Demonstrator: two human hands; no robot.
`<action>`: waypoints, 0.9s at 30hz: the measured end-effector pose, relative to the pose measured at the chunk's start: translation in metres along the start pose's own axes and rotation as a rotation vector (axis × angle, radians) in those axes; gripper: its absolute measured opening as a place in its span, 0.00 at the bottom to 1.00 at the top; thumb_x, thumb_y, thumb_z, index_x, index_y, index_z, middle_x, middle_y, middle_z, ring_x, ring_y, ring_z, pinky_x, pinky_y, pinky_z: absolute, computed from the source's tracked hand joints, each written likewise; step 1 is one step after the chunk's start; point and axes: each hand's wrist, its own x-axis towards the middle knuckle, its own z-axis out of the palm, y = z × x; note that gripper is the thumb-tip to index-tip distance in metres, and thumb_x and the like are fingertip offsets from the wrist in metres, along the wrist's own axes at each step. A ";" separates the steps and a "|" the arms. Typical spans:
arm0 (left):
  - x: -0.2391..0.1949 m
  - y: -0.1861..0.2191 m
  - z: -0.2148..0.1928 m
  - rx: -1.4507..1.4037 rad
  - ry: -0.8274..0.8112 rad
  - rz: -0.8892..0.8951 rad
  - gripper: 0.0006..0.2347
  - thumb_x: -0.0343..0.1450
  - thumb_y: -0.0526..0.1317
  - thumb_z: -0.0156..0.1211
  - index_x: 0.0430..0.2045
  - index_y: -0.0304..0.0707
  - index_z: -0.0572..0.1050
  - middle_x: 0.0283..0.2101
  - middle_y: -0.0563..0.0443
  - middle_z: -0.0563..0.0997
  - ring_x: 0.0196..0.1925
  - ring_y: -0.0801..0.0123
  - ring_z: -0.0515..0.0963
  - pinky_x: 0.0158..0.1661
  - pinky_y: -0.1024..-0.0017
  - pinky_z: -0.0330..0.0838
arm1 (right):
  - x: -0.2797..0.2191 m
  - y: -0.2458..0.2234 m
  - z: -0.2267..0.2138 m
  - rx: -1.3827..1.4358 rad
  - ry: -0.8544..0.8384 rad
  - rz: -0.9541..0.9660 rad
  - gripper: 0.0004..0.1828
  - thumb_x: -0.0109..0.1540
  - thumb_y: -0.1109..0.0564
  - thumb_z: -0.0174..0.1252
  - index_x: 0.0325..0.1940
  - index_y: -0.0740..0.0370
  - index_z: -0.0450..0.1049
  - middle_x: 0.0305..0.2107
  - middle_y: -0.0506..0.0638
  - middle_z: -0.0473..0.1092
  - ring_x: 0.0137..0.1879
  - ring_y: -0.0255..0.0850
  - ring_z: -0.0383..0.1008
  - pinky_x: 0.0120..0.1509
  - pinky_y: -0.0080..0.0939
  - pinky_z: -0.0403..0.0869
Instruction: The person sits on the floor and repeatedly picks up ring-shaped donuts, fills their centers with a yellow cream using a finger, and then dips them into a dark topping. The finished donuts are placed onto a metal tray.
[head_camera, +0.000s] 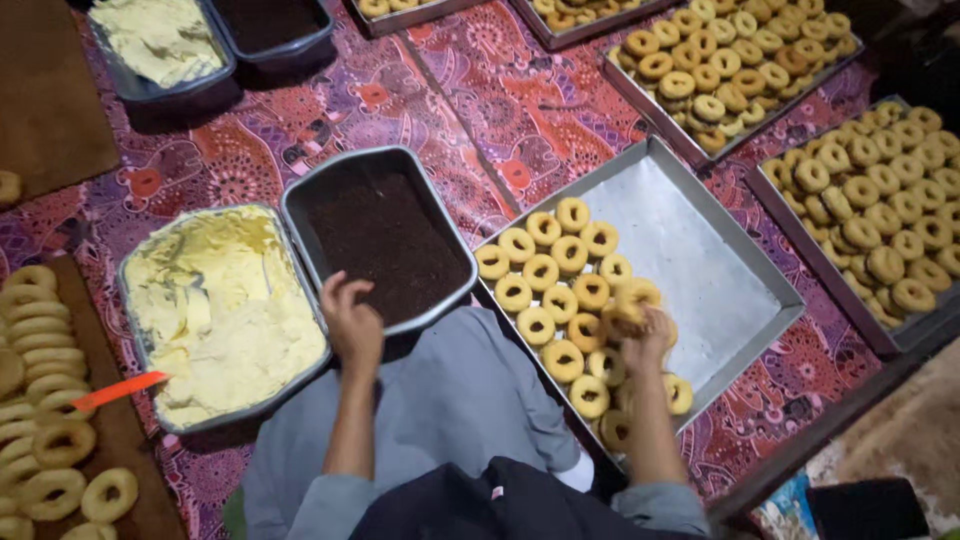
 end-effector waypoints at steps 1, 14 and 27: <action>-0.007 -0.006 -0.018 -0.045 0.032 0.021 0.13 0.62 0.19 0.48 0.32 0.33 0.77 0.58 0.38 0.72 0.64 0.48 0.72 0.63 0.56 0.68 | 0.004 -0.032 -0.031 -0.224 0.082 -0.049 0.11 0.63 0.51 0.55 0.48 0.56 0.74 0.42 0.47 0.75 0.47 0.42 0.76 0.47 0.47 0.78; -0.198 -0.151 -0.183 0.233 0.504 -0.315 0.05 0.73 0.26 0.52 0.27 0.31 0.73 0.46 0.40 0.78 0.54 0.49 0.77 0.58 0.55 0.71 | -0.001 -0.108 -0.050 -1.101 0.141 0.250 0.13 0.55 0.57 0.57 0.38 0.68 0.77 0.33 0.59 0.74 0.35 0.48 0.73 0.38 0.50 0.71; -0.299 -0.195 -0.316 0.703 0.607 -1.116 0.08 0.69 0.34 0.60 0.40 0.33 0.74 0.53 0.33 0.72 0.59 0.41 0.70 0.62 0.48 0.63 | -0.063 -0.037 -0.008 -1.404 0.084 -1.042 0.23 0.60 0.61 0.58 0.60 0.70 0.70 0.58 0.65 0.65 0.68 0.62 0.60 0.76 0.62 0.56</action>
